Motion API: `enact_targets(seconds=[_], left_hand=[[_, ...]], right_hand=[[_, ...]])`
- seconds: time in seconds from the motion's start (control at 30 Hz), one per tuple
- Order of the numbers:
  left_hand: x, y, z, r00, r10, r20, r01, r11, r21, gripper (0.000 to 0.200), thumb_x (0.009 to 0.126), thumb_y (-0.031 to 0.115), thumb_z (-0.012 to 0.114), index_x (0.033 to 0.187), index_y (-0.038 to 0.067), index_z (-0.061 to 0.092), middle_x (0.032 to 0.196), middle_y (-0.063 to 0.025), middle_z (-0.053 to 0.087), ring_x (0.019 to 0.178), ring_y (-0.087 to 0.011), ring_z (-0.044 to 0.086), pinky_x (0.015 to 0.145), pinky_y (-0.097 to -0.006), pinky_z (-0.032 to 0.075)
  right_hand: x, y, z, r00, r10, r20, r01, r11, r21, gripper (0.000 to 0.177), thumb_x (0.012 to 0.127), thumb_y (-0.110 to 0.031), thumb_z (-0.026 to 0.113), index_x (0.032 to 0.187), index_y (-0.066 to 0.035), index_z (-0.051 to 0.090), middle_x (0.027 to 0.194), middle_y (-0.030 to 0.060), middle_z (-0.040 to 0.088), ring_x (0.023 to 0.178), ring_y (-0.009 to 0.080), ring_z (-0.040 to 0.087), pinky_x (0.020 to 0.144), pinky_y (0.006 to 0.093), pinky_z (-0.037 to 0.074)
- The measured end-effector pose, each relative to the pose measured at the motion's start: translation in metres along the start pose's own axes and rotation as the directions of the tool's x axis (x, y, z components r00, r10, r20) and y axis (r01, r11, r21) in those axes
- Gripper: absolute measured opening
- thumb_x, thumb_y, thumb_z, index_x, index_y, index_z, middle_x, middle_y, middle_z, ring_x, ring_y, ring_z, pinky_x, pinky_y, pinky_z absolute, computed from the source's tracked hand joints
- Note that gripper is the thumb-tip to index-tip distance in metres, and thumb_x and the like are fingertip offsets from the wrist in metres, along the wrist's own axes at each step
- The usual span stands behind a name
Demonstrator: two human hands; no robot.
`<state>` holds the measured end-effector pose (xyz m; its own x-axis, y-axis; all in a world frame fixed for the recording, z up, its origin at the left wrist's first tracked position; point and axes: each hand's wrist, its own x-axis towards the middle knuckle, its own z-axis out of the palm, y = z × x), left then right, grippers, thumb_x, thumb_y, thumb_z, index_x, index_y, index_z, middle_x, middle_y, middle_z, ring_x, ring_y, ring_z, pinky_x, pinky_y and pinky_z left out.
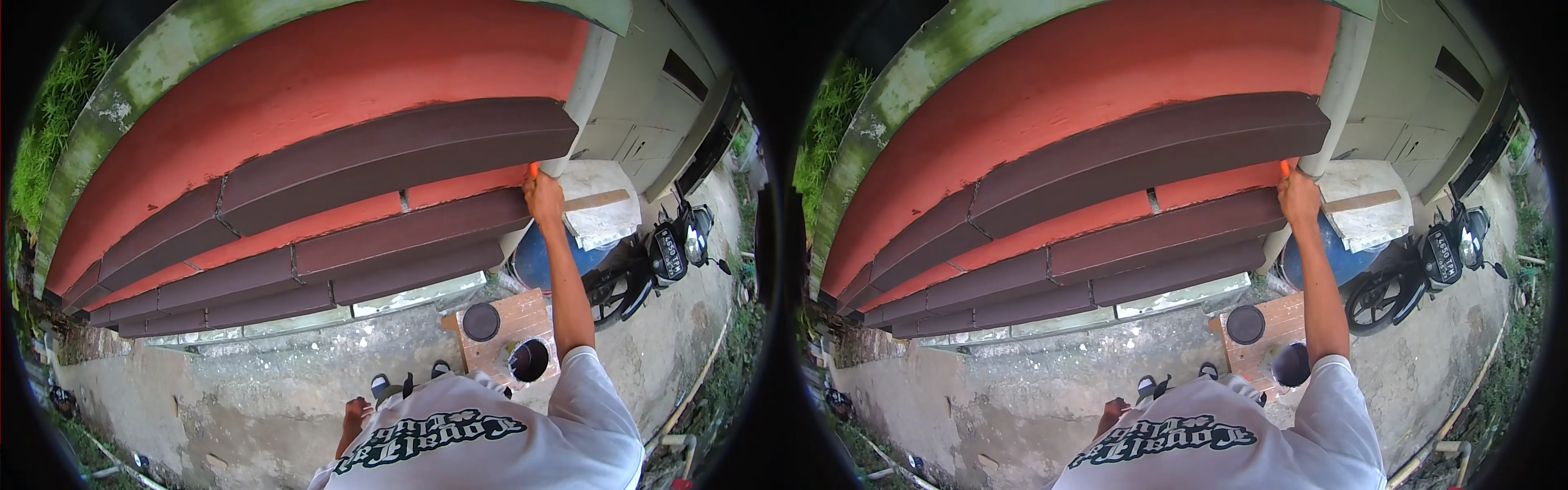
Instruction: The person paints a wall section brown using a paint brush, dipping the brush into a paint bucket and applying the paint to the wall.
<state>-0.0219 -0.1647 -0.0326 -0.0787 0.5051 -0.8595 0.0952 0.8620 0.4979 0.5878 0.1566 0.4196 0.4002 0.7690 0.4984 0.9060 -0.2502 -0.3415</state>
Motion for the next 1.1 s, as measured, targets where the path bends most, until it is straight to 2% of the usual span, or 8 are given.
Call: enact_targets(seconds=[0.1, 0.2, 0.33, 0.4, 0.5, 0.7, 0.9, 1.1], left_hand=[[-0.025, 0.0, 0.012, 0.996, 0.081, -0.021, -0.074, 0.968, 0.24, 0.029, 0.098, 0.03, 0.053, 0.114, 0.008, 0.064, 0.11, -0.0096, 0.073, 0.094, -0.0276, 0.072, 0.075, -0.0446, 0.053], [-0.045, 0.01, 0.02, 0.999, 0.034, -0.031, -0.03, 0.995, 0.1, 0.029, 0.098, 0.03, 0.053, 0.115, 0.008, 0.063, 0.11, -0.0101, 0.072, 0.095, -0.0278, 0.072, 0.077, -0.0444, 0.053], [-0.037, 0.019, 0.021, 0.999, -0.036, -0.015, 0.035, 0.998, -0.061, 0.029, 0.098, 0.03, 0.053, 0.116, 0.009, 0.063, 0.11, -0.0104, 0.072, 0.095, -0.0277, 0.071, 0.079, -0.044, 0.053], [-0.01, 0.016, 0.016, 0.996, -0.088, 0.014, 0.089, 0.987, -0.13, 0.029, 0.098, 0.031, 0.053, 0.117, 0.01, 0.062, 0.11, -0.0101, 0.072, 0.096, -0.0272, 0.071, 0.078, -0.0435, 0.053], [-0.013, 0.044, 0.021, 0.987, -0.153, -0.043, 0.149, 0.985, -0.084, 0.03, 0.098, 0.031, 0.053, 0.118, 0.011, 0.062, 0.108, -0.0093, 0.072, 0.095, -0.0266, 0.071, 0.077, -0.0435, 0.053], [-0.015, 0.059, 0.022, 0.989, -0.12, -0.085, 0.114, 0.991, -0.077, 0.028, 0.097, 0.03, 0.054, 0.114, 0.01, 0.062, 0.106, -0.0084, 0.072, 0.094, -0.026, 0.071, 0.075, -0.0429, 0.051], [-0.013, 0.028, 0.009, 0.979, -0.197, -0.046, 0.19, 0.974, -0.122, 0.025, 0.097, 0.028, 0.054, 0.11, 0.008, 0.064, 0.103, -0.0084, 0.072, 0.09, -0.0258, 0.072, 0.074, -0.0434, 0.052], [-0.017, 0.003, -0.009, 0.983, -0.177, -0.058, 0.163, 0.968, -0.191, 0.024, 0.098, 0.025, 0.054, 0.109, 0.006, 0.064, 0.104, -0.0092, 0.071, 0.087, -0.0257, 0.072, 0.071, -0.0432, 0.053]], right_hand=[[-0.013, -0.018, 0.022, 0.982, -0.181, 0.057, 0.181, 0.984, 0.006, 0.018, 0.083, -0.011, 0.07, 0.1, -0.005, 0.072, 0.083, 0.0237, 0.072, 0.078, 0.0409, 0.072, 0.072, 0.0527, 0.058], [-0.051, -0.078, 0.022, 0.959, -0.28, 0.047, 0.27, 0.951, 0.15, 0.017, 0.084, -0.016, 0.072, 0.098, -0.007, 0.073, 0.08, 0.019, 0.073, 0.072, 0.0387, 0.072, 0.068, 0.0513, 0.058], [-0.086, -0.132, 0.016, 0.961, -0.256, 0.104, 0.165, 0.834, 0.527, 0.018, 0.093, -0.023, 0.069, 0.1, -0.008, 0.073, 0.083, 0.0218, 0.072, 0.08, 0.0443, 0.071, 0.074, 0.0516, 0.058], [-0.089, -0.135, 0.003, 0.954, -0.179, 0.242, -0.016, 0.773, 0.634, 0.018, 0.092, -0.025, 0.072, 0.098, -0.007, 0.073, 0.081, 0.0194, 0.073, 0.08, 0.0411, 0.073, 0.074, 0.0468, 0.057], [-0.08, -0.079, 0.024, 0.978, -0.127, 0.167, -0.046, 0.649, 0.76, 0.023, 0.089, -0.026, 0.078, 0.096, -0.005, 0.072, 0.086, 0.0142, 0.075, 0.081, 0.0287, 0.075, 0.075, 0.0387, 0.056], [-0.038, 0.055, 0.012, 0.998, 0.058, 0.01, -0.053, 0.815, 0.577, 0.018, 0.089, -0.021, 0.078, 0.094, -0.006, 0.071, 0.084, 0.0134, 0.075, 0.082, 0.0284, 0.076, 0.075, 0.0389, 0.057], [-0.047, 0.009, 0.002, 0.999, 0.001, -0.047, 0.003, 0.996, 0.092, 0.021, 0.09, -0.015, 0.071, 0.109, -0.007, 0.07, 0.09, 0.0205, 0.074, 0.084, 0.0419, 0.072, 0.074, 0.0514, 0.057], [-0.081, -0.104, 0.013, 0.99, -0.13, 0.058, 0.121, 0.984, 0.129, 0.027, 0.09, -0.016, 0.071, 0.115, -0.007, 0.07, 0.096, 0.0212, 0.073, 0.084, 0.0433, 0.072, 0.075, 0.0531, 0.058]])
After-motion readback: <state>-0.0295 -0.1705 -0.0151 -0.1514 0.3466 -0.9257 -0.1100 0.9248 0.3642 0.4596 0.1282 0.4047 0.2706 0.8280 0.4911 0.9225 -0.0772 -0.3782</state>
